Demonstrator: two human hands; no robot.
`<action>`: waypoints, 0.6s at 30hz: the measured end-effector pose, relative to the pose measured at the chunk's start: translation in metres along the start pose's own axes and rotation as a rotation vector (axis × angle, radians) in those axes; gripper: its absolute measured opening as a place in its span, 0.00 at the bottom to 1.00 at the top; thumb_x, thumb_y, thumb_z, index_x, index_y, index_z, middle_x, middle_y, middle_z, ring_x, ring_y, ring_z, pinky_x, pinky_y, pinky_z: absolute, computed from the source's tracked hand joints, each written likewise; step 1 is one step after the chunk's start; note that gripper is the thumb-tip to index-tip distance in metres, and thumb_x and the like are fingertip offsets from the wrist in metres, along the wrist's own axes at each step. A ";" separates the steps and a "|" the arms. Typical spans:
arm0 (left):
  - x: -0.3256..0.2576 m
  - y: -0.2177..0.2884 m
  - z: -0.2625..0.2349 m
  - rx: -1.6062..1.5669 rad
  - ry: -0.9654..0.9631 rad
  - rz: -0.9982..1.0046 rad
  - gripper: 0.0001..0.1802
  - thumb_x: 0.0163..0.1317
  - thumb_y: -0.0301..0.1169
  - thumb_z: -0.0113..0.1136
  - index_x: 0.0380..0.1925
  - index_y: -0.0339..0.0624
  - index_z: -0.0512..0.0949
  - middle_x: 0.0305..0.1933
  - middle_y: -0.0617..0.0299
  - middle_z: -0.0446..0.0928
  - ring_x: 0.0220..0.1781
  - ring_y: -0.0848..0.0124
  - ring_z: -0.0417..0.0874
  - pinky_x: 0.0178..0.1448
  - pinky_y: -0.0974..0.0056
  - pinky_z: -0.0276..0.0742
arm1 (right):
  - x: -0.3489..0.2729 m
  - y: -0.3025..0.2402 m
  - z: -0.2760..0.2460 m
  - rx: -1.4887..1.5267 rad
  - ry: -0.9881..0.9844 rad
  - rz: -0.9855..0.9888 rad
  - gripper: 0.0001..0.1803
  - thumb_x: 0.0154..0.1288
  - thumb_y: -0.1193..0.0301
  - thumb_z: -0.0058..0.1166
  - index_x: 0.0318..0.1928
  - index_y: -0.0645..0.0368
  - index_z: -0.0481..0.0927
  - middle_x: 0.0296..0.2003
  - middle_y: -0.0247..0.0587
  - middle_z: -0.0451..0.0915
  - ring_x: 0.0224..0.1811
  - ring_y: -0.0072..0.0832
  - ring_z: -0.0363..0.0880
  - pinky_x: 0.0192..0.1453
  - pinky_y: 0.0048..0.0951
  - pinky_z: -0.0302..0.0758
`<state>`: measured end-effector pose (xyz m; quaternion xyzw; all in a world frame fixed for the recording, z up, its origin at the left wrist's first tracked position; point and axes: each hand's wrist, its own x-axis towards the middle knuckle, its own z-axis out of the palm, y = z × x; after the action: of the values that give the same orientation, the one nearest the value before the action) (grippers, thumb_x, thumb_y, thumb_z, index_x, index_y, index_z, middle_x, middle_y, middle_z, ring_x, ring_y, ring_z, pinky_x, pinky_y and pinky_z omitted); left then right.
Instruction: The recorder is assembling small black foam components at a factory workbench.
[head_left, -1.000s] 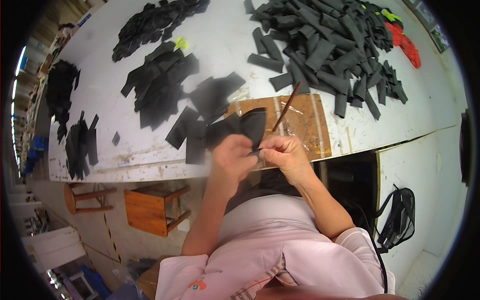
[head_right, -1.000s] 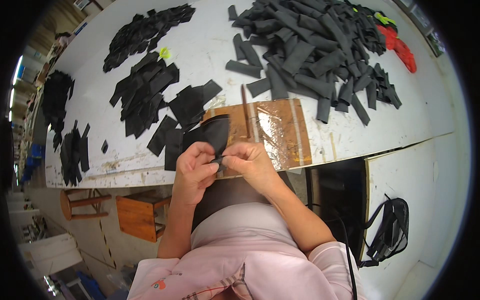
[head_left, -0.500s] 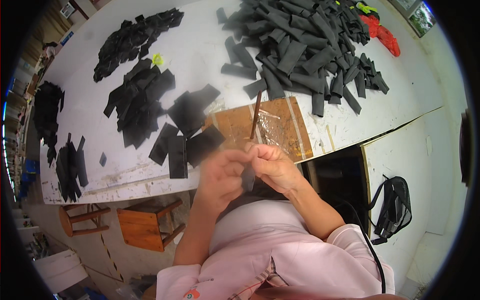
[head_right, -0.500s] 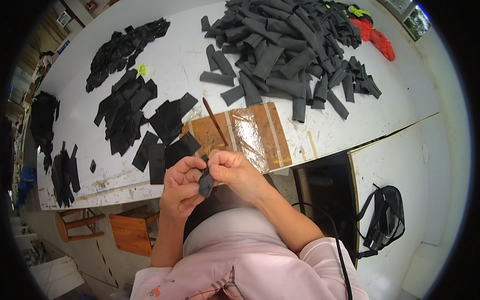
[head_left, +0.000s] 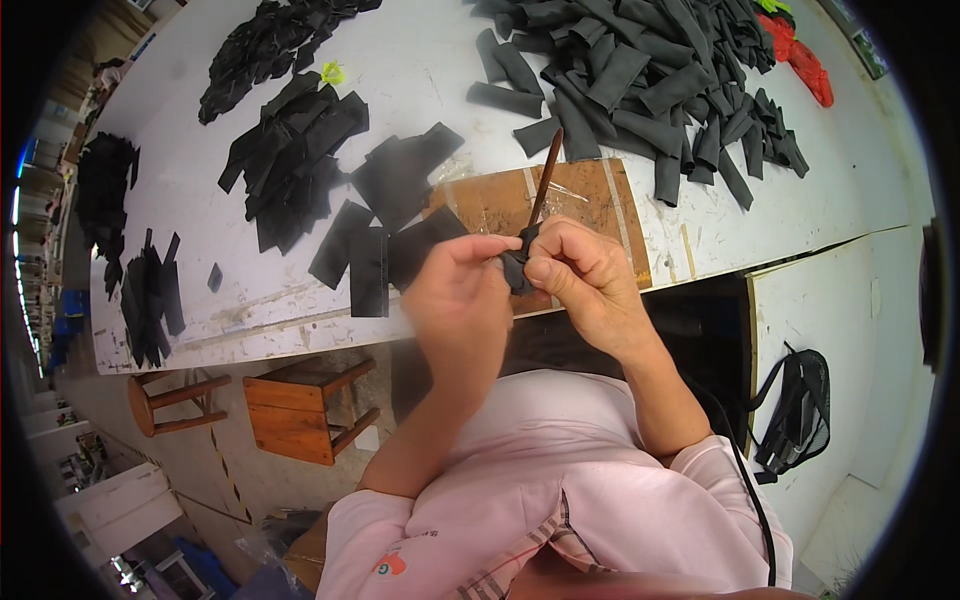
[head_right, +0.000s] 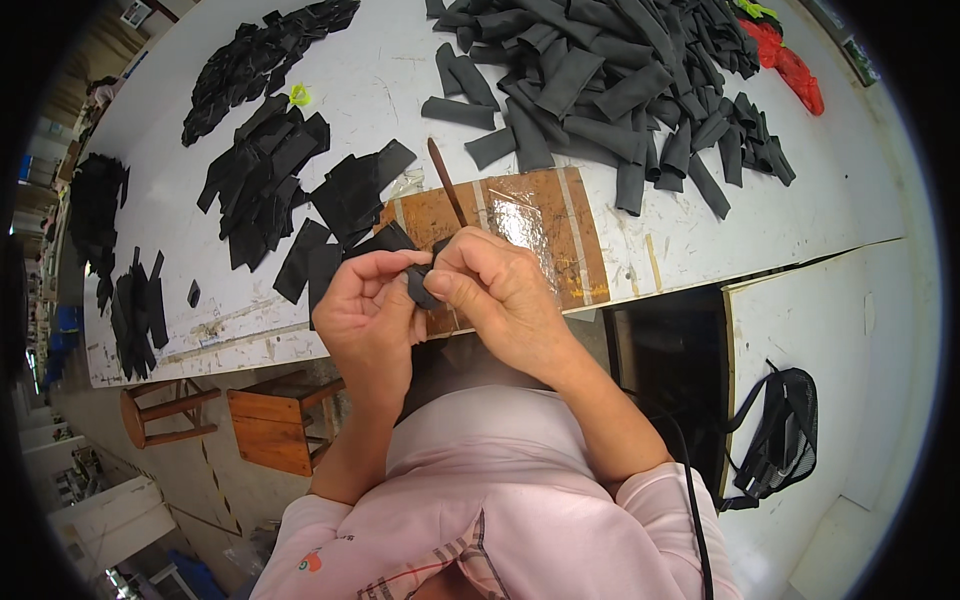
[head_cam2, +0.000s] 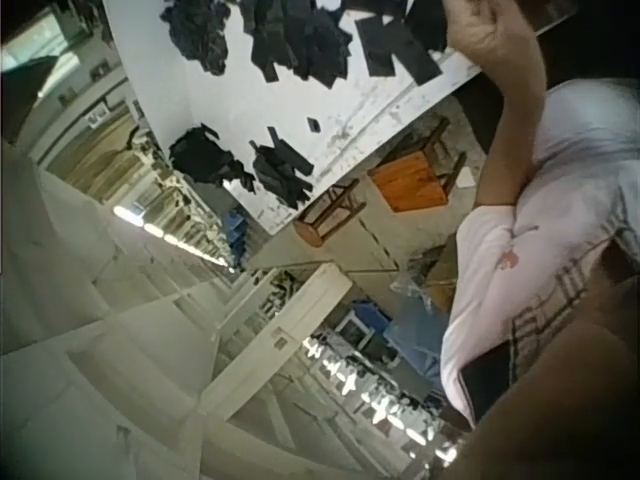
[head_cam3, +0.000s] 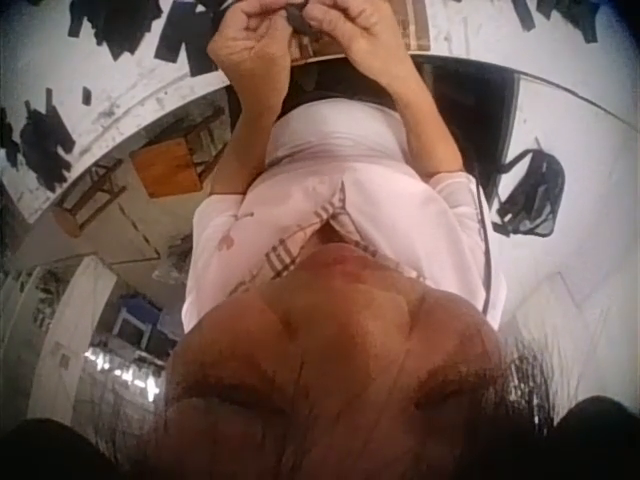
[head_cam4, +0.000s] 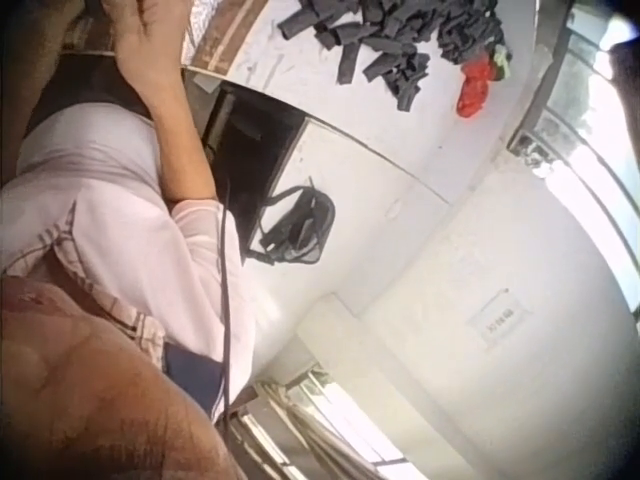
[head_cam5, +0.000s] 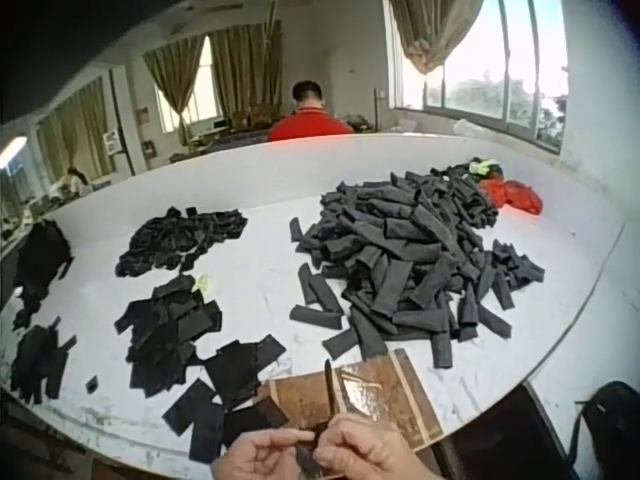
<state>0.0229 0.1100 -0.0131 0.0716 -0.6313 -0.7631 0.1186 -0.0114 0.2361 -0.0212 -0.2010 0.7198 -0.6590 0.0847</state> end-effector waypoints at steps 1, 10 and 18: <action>0.002 0.002 -0.002 -0.071 -0.004 -0.152 0.04 0.56 0.18 0.46 0.31 0.32 0.71 0.30 0.57 0.74 0.22 0.78 0.73 0.20 0.78 0.66 | -0.001 0.002 0.002 0.003 0.001 0.001 0.07 0.58 0.74 0.47 0.24 0.63 0.69 0.23 0.32 0.66 0.23 0.17 0.64 0.26 0.17 0.62; 0.014 0.028 -0.008 -0.990 -0.473 -0.633 0.15 0.55 0.21 0.47 0.43 0.33 0.63 0.26 0.59 0.72 0.08 0.86 0.58 0.08 0.79 0.52 | -0.003 -0.022 0.000 0.653 -0.036 0.053 0.09 0.61 0.71 0.46 0.27 0.63 0.71 0.27 0.32 0.71 0.24 0.14 0.66 0.29 0.14 0.64; 0.080 0.033 0.014 -1.525 -0.321 -0.928 0.13 0.60 0.23 0.39 0.44 0.31 0.66 0.22 0.59 0.72 0.06 0.85 0.54 0.08 0.81 0.52 | 0.065 -0.035 -0.043 0.327 -0.017 0.193 0.16 0.59 0.61 0.49 0.21 0.59 0.70 0.14 0.25 0.64 0.16 0.11 0.58 0.18 0.14 0.55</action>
<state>-0.0548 0.0959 0.0253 0.1138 0.1286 -0.9460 -0.2750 -0.0808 0.2477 0.0276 -0.1199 0.6182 -0.7544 0.1850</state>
